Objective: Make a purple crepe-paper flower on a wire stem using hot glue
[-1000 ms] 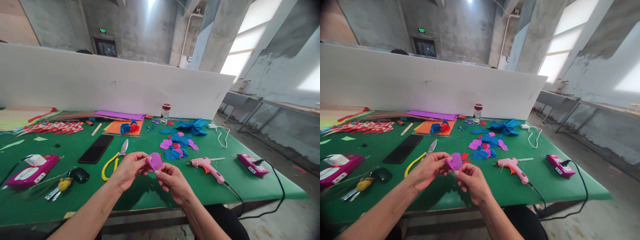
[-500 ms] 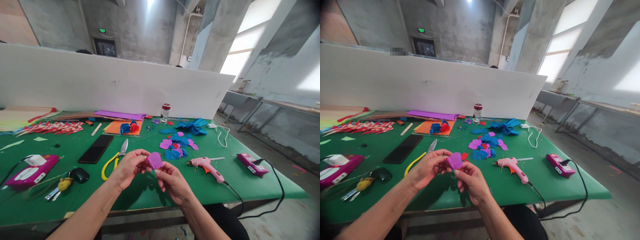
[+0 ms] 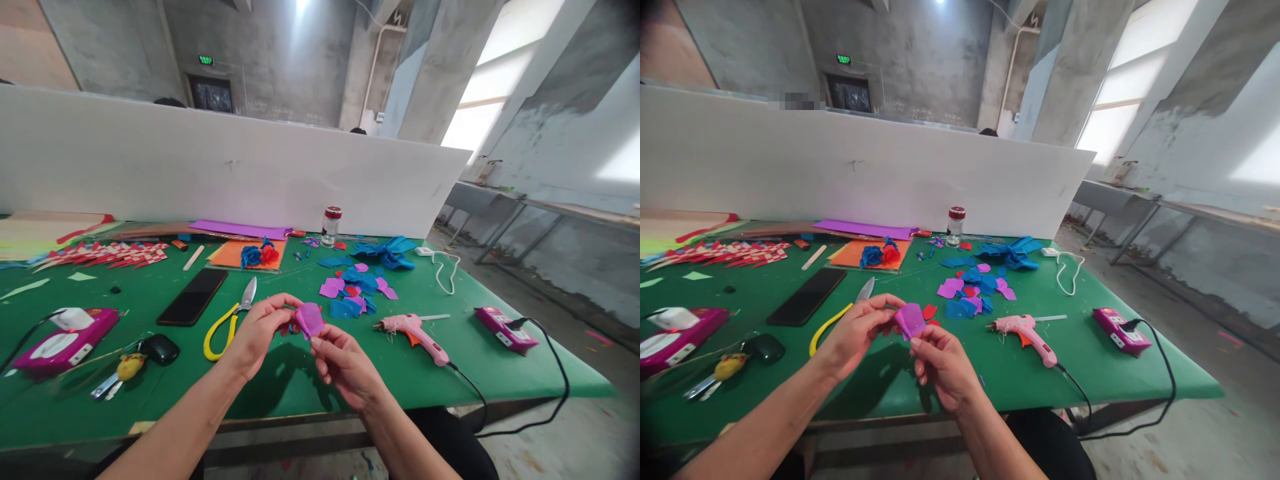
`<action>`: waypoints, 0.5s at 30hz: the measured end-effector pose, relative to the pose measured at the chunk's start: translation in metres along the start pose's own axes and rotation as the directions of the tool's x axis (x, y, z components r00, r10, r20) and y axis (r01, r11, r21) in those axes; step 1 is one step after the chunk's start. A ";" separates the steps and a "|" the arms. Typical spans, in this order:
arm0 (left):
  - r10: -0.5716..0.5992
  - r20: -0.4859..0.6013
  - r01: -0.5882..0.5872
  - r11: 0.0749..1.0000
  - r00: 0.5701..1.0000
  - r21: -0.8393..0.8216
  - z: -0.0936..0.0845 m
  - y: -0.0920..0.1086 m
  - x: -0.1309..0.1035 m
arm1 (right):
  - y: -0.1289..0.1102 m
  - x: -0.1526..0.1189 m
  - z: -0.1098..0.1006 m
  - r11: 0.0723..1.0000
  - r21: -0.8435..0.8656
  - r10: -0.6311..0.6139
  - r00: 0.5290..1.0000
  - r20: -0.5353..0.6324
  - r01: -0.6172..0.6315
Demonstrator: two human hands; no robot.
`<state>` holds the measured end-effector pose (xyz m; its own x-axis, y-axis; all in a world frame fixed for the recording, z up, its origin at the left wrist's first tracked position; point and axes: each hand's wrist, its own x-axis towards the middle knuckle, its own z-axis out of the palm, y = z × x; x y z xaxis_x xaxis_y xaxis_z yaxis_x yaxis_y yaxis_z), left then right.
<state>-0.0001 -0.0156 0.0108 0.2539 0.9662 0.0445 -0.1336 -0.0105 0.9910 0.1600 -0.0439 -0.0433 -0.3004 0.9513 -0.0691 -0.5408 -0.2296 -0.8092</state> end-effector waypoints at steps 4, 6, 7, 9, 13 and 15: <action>0.014 -0.062 -0.013 1.000 0.998 0.028 0.002 -0.005 0.002 | -0.002 0.001 0.003 0.998 0.040 -0.046 0.997 -0.060 0.048; 0.032 -0.082 -0.025 0.996 0.996 0.082 0.005 -0.008 0.002 | -0.002 0.002 0.004 0.992 0.083 -0.087 0.991 -0.107 0.096; 0.037 -0.077 -0.029 0.994 0.996 0.105 0.007 -0.009 0.002 | -0.002 0.002 0.004 0.988 0.106 -0.101 0.987 -0.126 0.114; 0.033 -0.059 -0.027 0.993 0.998 0.116 0.012 -0.012 0.001 | -0.001 0.003 0.003 0.981 0.148 -0.106 0.983 -0.150 0.128; 0.027 -0.074 -0.020 0.996 0.997 0.087 0.020 -0.018 -0.002 | 0.002 0.004 0.003 0.974 0.195 -0.087 0.983 -0.160 0.118; 0.036 -0.103 -0.028 0.997 0.994 0.074 0.023 -0.020 -0.002 | 0.002 0.003 0.004 0.972 0.203 -0.083 0.984 -0.157 0.115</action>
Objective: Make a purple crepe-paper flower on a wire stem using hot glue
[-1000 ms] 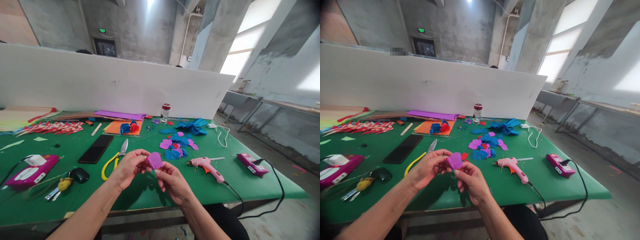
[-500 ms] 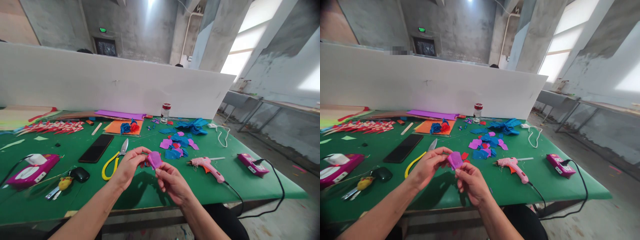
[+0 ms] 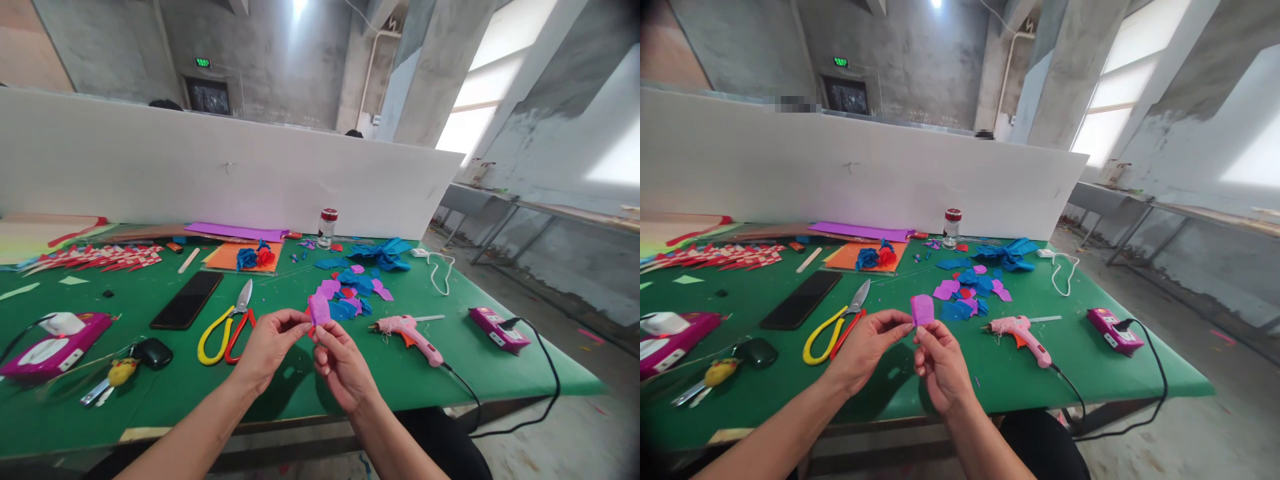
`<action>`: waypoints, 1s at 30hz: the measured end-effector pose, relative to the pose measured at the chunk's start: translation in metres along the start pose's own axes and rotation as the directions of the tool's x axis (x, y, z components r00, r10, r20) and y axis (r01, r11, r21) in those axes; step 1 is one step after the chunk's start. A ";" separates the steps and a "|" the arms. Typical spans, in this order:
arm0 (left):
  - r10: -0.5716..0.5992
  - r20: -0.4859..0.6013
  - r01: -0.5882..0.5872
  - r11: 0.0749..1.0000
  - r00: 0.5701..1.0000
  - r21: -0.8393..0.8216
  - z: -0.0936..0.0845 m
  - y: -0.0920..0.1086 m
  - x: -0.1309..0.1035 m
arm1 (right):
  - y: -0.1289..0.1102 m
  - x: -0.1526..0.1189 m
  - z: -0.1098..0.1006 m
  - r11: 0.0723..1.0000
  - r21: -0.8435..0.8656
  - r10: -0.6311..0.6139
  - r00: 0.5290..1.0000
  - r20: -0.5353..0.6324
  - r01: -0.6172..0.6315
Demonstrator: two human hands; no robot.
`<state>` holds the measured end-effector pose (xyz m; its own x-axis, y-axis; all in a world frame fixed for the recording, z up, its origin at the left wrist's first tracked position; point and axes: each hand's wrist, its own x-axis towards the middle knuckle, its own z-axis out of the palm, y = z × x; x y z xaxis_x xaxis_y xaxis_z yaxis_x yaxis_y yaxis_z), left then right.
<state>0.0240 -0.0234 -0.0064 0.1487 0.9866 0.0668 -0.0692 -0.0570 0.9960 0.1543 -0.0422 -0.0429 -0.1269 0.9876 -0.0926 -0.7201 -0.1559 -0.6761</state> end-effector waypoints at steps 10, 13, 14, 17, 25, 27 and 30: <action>-0.007 -0.091 -0.003 0.994 0.996 -0.109 0.006 -0.010 0.001 | 0.001 -0.004 0.007 0.997 0.063 0.037 0.999 -0.018 -0.036; -0.029 -0.046 0.020 0.982 0.998 -0.186 0.006 -0.011 0.001 | 0.001 -0.005 0.007 0.993 0.103 0.054 0.998 -0.021 -0.052; -0.039 -0.022 0.034 0.977 0.999 -0.210 0.006 -0.012 0.001 | 0.001 -0.005 0.007 0.992 0.116 0.058 0.998 -0.021 -0.055; -0.061 0.022 0.065 0.967 0.998 -0.248 0.005 -0.011 0.002 | 0.000 -0.005 0.007 0.987 0.148 0.070 0.997 -0.029 -0.065; -0.074 0.023 0.077 0.972 0.997 -0.221 0.005 -0.014 0.003 | 0.000 -0.006 0.008 0.981 0.168 0.099 0.995 -0.024 -0.094; -0.076 0.027 0.081 0.968 0.997 -0.238 0.006 -0.014 0.002 | 0.001 -0.007 0.008 0.982 0.159 0.102 0.995 -0.013 -0.099; -0.108 0.060 0.121 0.948 0.992 -0.295 0.007 -0.013 0.001 | 0.001 -0.007 0.009 0.984 0.141 0.105 0.994 0.002 -0.104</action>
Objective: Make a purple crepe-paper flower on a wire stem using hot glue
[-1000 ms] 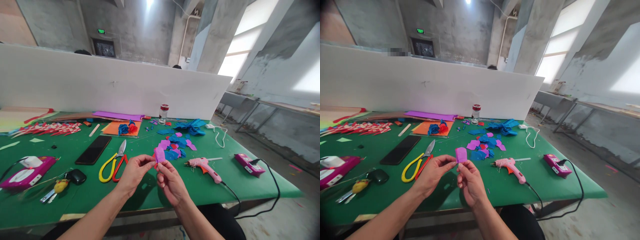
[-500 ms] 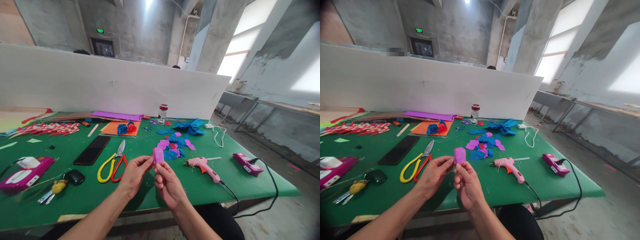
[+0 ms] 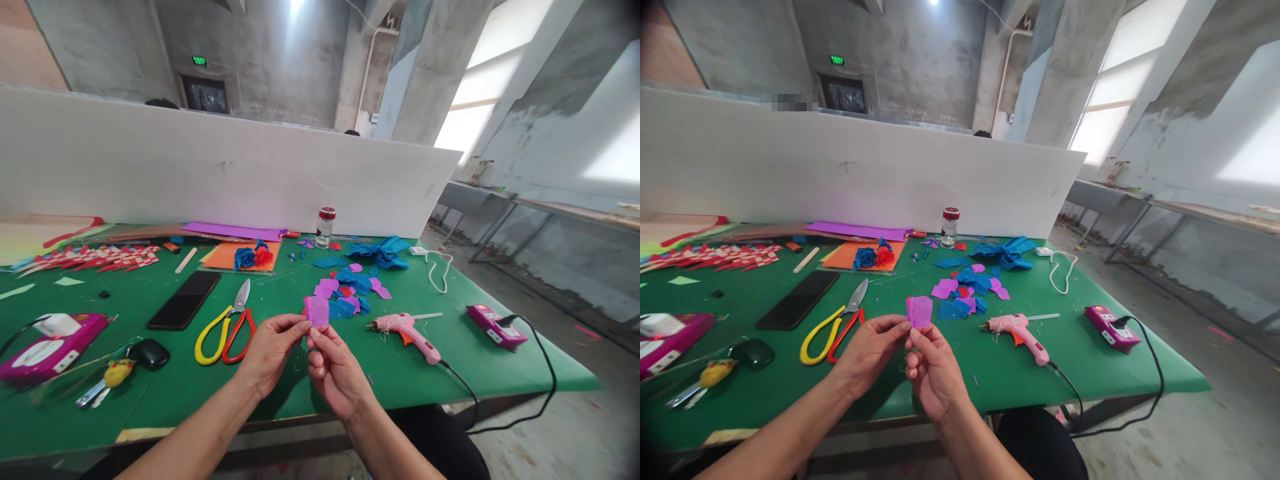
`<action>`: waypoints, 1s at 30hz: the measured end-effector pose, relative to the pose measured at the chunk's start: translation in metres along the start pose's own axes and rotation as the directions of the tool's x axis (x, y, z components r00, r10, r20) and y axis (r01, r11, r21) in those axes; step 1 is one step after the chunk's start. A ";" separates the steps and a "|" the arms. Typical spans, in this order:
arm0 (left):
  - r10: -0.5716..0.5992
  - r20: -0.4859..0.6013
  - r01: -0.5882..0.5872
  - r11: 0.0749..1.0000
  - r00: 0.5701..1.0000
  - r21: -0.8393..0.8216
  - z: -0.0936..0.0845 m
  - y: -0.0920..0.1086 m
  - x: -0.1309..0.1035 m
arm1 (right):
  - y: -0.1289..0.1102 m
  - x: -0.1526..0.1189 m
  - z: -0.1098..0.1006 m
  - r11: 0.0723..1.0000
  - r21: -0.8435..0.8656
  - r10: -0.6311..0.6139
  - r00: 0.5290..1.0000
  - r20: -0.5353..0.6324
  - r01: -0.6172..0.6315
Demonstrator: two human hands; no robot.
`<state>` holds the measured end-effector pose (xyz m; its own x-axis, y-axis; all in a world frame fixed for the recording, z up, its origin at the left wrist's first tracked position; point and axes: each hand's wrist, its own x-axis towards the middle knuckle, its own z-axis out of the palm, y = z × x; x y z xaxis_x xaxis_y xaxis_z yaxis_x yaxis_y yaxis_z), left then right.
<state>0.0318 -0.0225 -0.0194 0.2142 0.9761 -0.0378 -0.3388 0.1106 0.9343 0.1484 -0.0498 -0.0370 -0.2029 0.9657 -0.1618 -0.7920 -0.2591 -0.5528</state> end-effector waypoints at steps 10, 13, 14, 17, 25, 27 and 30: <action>-0.122 0.052 0.128 0.983 0.991 -0.129 -0.001 0.004 0.000 | 0.001 0.000 0.002 0.995 -0.097 0.007 0.999 0.037 -0.003; -0.126 0.039 0.131 0.979 0.991 -0.157 -0.002 0.003 0.000 | 0.003 0.000 0.001 0.993 -0.116 0.009 0.998 0.056 -0.002; -0.122 0.042 0.127 0.978 0.992 -0.168 -0.002 0.003 0.000 | 0.004 0.000 0.000 0.993 -0.120 0.013 0.998 0.059 -0.006; -0.116 0.046 0.123 0.972 0.992 -0.199 -0.003 0.002 0.000 | 0.005 0.001 -0.001 0.992 -0.128 0.019 0.998 0.068 -0.010; -0.124 0.033 0.128 0.964 0.992 -0.234 -0.001 0.005 -0.002 | 0.006 0.001 -0.003 0.988 -0.154 0.030 0.995 0.094 -0.015; -0.124 0.035 0.128 0.964 0.992 -0.232 -0.001 0.005 -0.002 | 0.006 0.001 -0.003 0.988 -0.156 0.032 0.994 0.101 -0.015; -0.117 0.040 0.123 0.970 0.992 -0.209 -0.002 0.005 -0.001 | 0.003 0.002 -0.004 0.987 -0.160 0.017 0.995 0.101 0.000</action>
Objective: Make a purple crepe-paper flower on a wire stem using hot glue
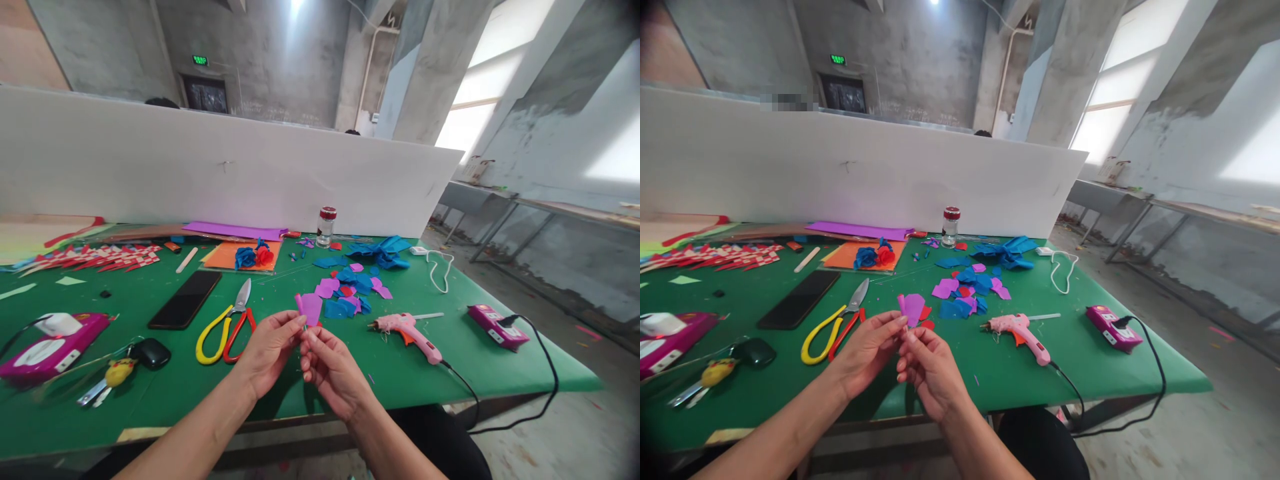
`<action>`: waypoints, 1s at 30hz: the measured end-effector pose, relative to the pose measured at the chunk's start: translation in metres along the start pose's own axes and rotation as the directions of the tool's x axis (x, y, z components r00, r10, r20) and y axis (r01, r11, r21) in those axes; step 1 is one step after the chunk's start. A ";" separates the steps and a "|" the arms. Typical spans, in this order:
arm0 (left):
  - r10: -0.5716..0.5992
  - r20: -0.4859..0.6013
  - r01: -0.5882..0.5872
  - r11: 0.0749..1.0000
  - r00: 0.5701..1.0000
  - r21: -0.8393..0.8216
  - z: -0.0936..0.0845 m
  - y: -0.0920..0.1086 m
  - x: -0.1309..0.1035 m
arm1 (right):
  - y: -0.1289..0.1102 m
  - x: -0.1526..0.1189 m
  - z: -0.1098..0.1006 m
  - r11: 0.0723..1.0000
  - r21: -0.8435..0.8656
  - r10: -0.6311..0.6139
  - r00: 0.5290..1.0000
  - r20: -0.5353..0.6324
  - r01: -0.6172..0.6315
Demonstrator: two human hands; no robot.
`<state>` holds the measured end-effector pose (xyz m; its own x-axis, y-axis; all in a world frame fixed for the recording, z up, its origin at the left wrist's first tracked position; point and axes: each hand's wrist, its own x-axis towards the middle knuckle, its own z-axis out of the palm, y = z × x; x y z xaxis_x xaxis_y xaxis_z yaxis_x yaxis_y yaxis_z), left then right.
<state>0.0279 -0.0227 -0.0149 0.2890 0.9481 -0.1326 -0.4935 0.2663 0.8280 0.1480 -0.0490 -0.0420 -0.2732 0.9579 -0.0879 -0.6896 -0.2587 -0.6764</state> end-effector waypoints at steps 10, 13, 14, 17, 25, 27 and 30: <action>0.084 -0.041 -0.080 0.992 0.996 0.094 -0.001 -0.002 0.002 | -0.003 0.001 -0.003 0.996 -0.093 -0.022 0.999 -0.049 0.017; 0.079 -0.043 -0.074 0.992 0.996 0.107 0.000 -0.002 0.000 | -0.002 0.001 -0.002 0.994 -0.105 -0.034 0.998 -0.045 0.029; 0.075 -0.040 -0.070 0.992 0.996 0.109 0.000 -0.002 -0.001 | -0.002 0.001 -0.001 0.993 -0.112 -0.041 0.998 -0.045 0.036; 0.056 -0.009 -0.055 0.992 0.998 0.110 -0.003 -0.002 0.000 | -0.004 0.002 -0.001 0.990 -0.132 -0.058 0.997 -0.054 0.051; -0.007 0.064 -0.007 0.976 0.998 0.217 -0.013 0.010 0.006 | -0.007 0.000 -0.003 0.994 -0.107 -0.030 0.998 -0.060 0.024; -0.025 0.073 0.007 0.972 0.997 0.233 -0.012 0.010 0.005 | -0.006 0.000 -0.004 0.994 -0.103 -0.028 0.998 -0.060 0.022; -0.008 0.026 0.002 0.973 1.000 0.231 -0.011 0.009 0.003 | -0.004 0.001 -0.003 0.994 -0.108 -0.025 0.997 -0.069 0.017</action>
<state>0.0159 -0.0153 -0.0141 0.3146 0.9410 -0.1249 -0.2904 0.2207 0.9311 0.1528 -0.0467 -0.0419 -0.2095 0.9703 -0.1210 -0.6175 -0.2272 -0.7530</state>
